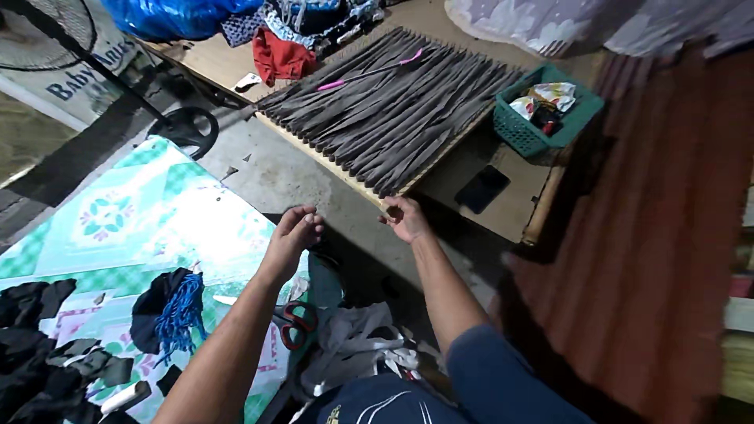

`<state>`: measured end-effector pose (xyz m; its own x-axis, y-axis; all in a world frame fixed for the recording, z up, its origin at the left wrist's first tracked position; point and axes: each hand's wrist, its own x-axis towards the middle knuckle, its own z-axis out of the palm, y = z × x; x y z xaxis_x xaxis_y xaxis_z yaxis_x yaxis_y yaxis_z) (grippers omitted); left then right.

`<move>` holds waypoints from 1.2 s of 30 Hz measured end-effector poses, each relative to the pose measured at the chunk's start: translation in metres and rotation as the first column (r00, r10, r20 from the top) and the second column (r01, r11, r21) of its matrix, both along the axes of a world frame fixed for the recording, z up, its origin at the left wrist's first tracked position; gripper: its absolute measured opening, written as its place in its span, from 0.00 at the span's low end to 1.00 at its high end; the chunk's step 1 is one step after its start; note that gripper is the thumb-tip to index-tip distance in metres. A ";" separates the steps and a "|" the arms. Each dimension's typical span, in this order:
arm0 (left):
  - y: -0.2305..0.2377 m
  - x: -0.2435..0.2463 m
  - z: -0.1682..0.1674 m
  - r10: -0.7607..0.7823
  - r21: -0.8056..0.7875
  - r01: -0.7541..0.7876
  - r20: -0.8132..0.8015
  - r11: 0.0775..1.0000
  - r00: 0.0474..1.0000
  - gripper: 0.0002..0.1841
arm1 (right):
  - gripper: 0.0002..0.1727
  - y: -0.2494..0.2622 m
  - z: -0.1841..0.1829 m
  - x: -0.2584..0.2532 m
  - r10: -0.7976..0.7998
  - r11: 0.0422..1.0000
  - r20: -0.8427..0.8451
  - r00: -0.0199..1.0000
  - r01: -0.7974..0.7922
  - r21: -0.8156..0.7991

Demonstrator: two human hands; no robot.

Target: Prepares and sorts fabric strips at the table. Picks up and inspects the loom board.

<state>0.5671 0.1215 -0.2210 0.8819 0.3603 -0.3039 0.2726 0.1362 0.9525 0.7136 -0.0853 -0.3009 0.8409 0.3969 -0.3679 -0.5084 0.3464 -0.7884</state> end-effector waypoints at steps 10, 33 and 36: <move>0.010 0.072 -0.037 0.279 -0.267 -0.278 -0.034 0.923 0.960 0.35 | 0.09 -0.078 -0.014 -0.071 -0.103 0.976 -0.082 0.991 0.117 0.183; -0.012 0.045 0.084 0.101 0.032 -0.130 0.463 0.991 0.881 0.22 | 0.21 -0.053 -0.063 -0.087 0.219 0.865 0.073 0.973 -0.228 0.448; -0.017 0.034 0.091 0.028 0.124 -0.097 0.469 0.988 0.883 0.21 | 0.18 -0.047 -0.051 -0.092 0.266 0.923 0.073 0.961 -0.275 0.268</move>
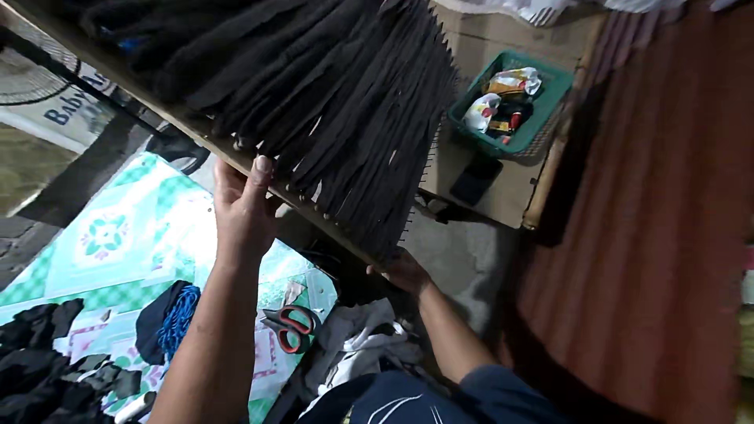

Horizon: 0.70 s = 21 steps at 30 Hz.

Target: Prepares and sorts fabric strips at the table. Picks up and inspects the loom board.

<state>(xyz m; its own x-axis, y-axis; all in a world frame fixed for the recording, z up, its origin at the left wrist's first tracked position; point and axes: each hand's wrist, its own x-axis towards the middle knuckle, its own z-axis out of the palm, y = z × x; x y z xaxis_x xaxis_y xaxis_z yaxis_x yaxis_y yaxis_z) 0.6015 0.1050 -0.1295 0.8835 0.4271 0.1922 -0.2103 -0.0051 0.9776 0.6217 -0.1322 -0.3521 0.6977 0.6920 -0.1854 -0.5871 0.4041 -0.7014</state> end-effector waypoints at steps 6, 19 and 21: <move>-0.010 -0.005 0.010 -0.041 0.126 0.036 0.039 0.991 0.998 0.23 | 0.28 0.011 -0.012 -0.007 -0.035 0.997 0.000 0.999 0.035 0.072; 0.016 -0.060 0.036 0.167 0.056 -0.168 0.020 0.984 0.986 0.21 | 0.23 0.008 0.012 -0.034 0.021 1.000 -0.039 0.999 -0.021 0.018; 0.029 -0.065 0.037 0.254 0.000 -0.254 0.009 0.967 0.967 0.17 | 0.22 -0.009 0.013 -0.036 -0.010 1.000 -0.034 0.999 0.010 0.006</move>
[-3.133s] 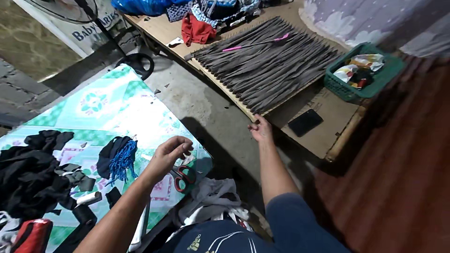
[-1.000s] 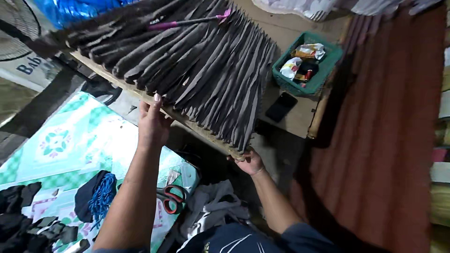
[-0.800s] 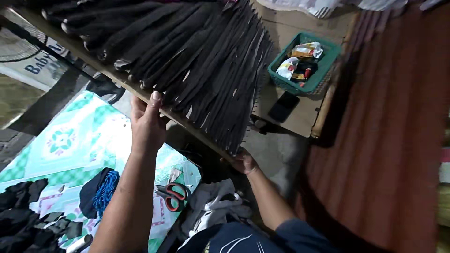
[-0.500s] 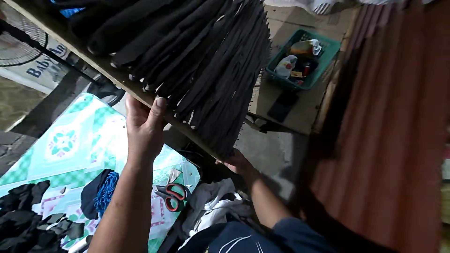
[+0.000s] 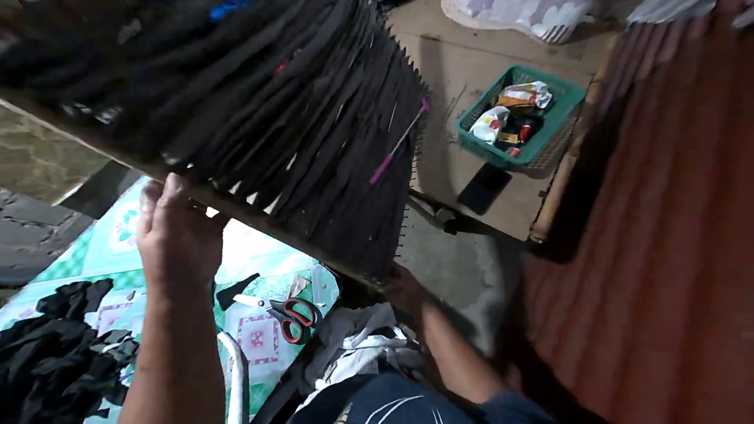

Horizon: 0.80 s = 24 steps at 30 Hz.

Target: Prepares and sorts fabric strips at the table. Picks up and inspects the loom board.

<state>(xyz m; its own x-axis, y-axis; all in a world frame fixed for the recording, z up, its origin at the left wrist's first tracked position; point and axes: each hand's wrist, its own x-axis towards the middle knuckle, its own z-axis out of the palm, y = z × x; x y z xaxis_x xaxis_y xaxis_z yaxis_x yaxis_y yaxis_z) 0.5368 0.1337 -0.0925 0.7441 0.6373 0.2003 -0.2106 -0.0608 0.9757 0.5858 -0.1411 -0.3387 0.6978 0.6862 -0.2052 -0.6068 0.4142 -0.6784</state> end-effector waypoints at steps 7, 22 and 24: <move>0.019 -0.023 -0.028 0.080 -0.211 -0.088 -0.046 0.974 0.996 0.18 | 0.21 -0.044 -0.001 0.002 -0.060 0.998 0.027 0.998 0.060 0.010; 0.003 0.028 0.015 -0.005 0.064 -0.016 0.327 0.998 0.945 0.22 | 0.21 -0.048 0.002 -0.007 -0.124 0.990 -0.029 0.992 0.122 -0.064; -0.015 0.053 0.044 -0.045 0.134 -0.003 0.355 0.991 0.934 0.24 | 0.20 -0.034 0.004 -0.007 -0.161 0.987 -0.098 0.982 0.162 0.007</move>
<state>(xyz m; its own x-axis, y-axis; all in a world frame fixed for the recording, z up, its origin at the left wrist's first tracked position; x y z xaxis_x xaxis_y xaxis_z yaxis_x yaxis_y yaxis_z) 0.5894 0.1183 -0.0490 0.6214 0.5725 0.5349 -0.5455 -0.1739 0.8199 0.5789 -0.1747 -0.3347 0.7772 0.5693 -0.2681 -0.5936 0.5217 -0.6128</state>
